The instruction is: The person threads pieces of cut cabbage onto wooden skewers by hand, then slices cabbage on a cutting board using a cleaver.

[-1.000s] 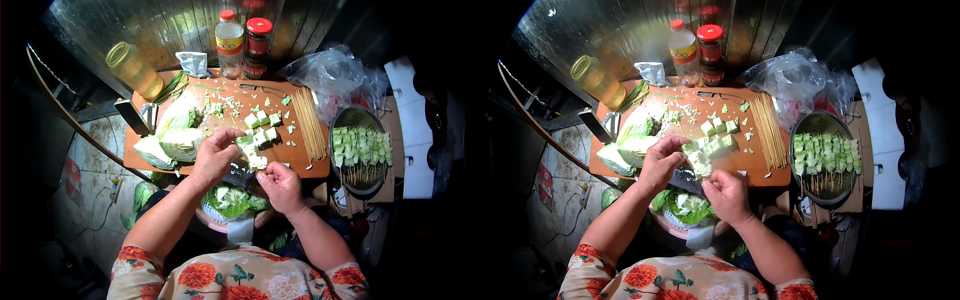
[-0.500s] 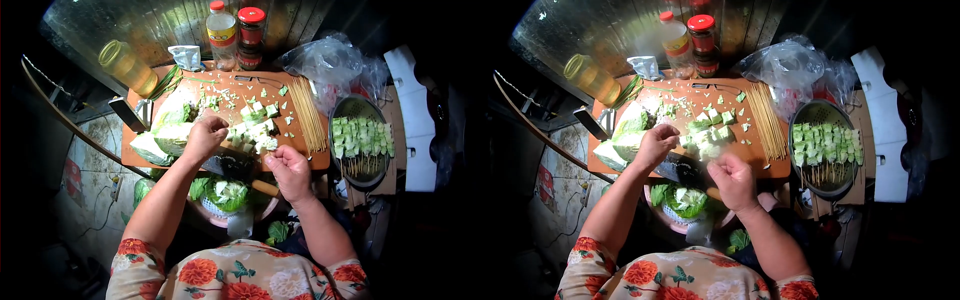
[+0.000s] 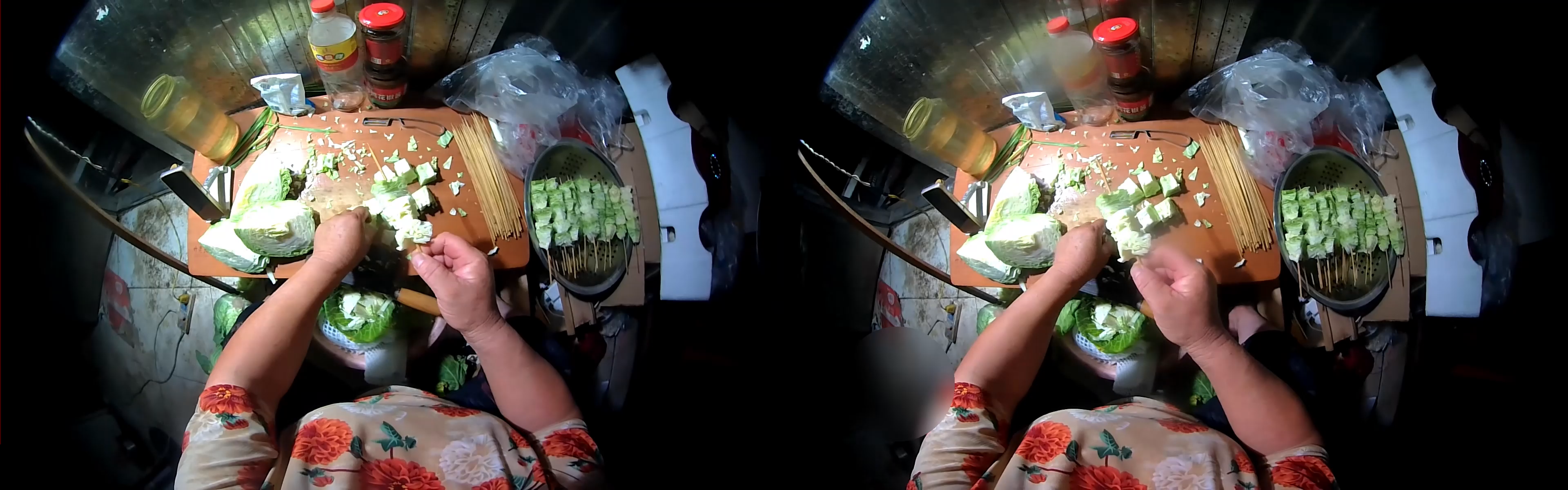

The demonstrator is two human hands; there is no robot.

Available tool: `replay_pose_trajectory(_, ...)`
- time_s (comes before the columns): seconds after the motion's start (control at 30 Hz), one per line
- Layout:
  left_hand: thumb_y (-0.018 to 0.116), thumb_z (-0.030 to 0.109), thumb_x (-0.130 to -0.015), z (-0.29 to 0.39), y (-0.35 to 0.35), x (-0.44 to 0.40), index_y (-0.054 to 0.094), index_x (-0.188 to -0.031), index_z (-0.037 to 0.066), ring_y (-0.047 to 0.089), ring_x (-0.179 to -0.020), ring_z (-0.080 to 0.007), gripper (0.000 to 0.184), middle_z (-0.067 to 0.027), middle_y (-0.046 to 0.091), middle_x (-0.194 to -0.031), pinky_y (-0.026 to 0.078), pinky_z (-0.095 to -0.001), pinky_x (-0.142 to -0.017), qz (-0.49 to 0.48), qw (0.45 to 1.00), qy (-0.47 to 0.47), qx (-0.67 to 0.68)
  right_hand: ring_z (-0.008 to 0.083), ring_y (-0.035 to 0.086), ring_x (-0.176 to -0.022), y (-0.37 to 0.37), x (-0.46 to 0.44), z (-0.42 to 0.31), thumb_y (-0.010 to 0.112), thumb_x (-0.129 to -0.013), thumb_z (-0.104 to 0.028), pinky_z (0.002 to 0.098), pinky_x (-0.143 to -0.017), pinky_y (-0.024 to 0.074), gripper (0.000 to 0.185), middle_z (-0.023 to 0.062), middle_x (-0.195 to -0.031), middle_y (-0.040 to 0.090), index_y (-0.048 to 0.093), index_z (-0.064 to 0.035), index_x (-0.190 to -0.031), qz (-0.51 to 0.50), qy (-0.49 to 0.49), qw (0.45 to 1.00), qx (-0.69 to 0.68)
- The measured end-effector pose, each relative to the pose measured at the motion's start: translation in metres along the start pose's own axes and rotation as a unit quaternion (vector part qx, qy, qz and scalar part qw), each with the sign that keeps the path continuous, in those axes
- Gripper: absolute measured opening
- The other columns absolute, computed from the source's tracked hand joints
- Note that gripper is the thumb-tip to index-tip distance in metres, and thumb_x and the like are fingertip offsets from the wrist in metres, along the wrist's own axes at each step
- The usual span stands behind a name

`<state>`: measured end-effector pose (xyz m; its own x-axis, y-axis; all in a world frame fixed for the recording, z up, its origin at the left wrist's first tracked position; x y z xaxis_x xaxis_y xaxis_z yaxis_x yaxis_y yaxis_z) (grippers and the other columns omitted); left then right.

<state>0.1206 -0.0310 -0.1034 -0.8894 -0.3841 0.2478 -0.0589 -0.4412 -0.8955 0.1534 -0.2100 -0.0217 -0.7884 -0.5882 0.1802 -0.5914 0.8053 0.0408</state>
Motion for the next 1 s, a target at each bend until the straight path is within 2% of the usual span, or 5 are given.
replay_pose_trajectory(0.47,0.057,0.034,-0.084,0.016,0.001,0.004,0.070,-0.099,0.008,0.067,-0.082,-0.0367,0.033,-0.0199,0.069,-0.086,0.053,-0.0439,-0.077,-0.054,0.998,-0.019,0.024,0.0035,0.052,-0.057,0.000,0.002,-0.007,0.063,-0.090,-0.011,0.0217,-0.052,0.0432,0.010,-0.0009,-0.067,0.060,0.060,-0.0017,-0.089,-0.012,-0.010,1.000,0.005)
replay_pose_trajectory(0.67,0.053,0.024,-0.084,0.028,0.025,-0.001,0.069,-0.088,0.005,0.069,-0.077,-0.0346,0.025,-0.0190,0.070,-0.084,0.055,-0.0430,-0.071,-0.017,0.998,0.040,-0.042,0.0071,0.059,-0.064,0.000,0.002,-0.008,0.064,-0.088,-0.011,0.0236,-0.060,0.0478,0.011,0.0016,-0.071,0.065,0.062,-0.0009,-0.090,0.005,-0.036,0.999,0.012)
replay_pose_trajectory(0.73,0.054,0.023,-0.084,0.027,0.033,-0.004,0.069,-0.087,0.005,0.070,-0.077,-0.0343,0.024,-0.0189,0.070,-0.084,0.055,-0.0425,-0.071,-0.018,0.998,0.040,-0.052,0.0010,0.052,-0.072,0.004,0.004,-0.009,0.064,-0.091,-0.006,0.0174,-0.066,0.0425,0.008,-0.0027,-0.080,0.060,0.058,-0.0007,-0.090,-0.021,-0.008,1.000,0.010)
replay_pose_trajectory(0.87,0.056,0.023,-0.082,0.029,0.033,-0.004,0.070,-0.087,0.004,0.070,-0.078,-0.0340,0.024,-0.0193,0.070,-0.084,0.055,-0.0419,-0.072,-0.035,0.998,0.014,-0.053,0.0008,0.052,-0.071,0.001,0.004,-0.010,0.063,-0.091,-0.006,0.0175,-0.065,0.0428,0.007,-0.0025,-0.080,0.060,0.059,-0.0003,-0.090,-0.022,-0.010,0.999,0.029)
replay_pose_trajectory(1.0,0.060,0.026,-0.081,0.026,0.017,-0.004,0.072,-0.091,0.005,0.069,-0.082,-0.0346,0.026,-0.0202,0.070,-0.085,0.055,-0.0425,-0.077,-0.041,0.999,-0.015,0.010,0.0083,0.062,-0.067,-0.004,0.004,-0.016,0.065,-0.087,-0.010,0.0249,-0.062,0.0493,0.011,0.0045,-0.075,0.067,0.062,-0.0001,-0.090,0.000,-0.031,0.999,0.029)
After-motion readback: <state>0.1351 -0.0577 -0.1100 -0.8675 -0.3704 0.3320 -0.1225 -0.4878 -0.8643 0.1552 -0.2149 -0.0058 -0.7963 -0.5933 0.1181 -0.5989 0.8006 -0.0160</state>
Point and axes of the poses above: each hand's wrist, its own x-axis away from the middle knuckle, its own y-axis out of the palm, z = x × y, the point moved 9 cm from there along -x, towards the middle knuckle
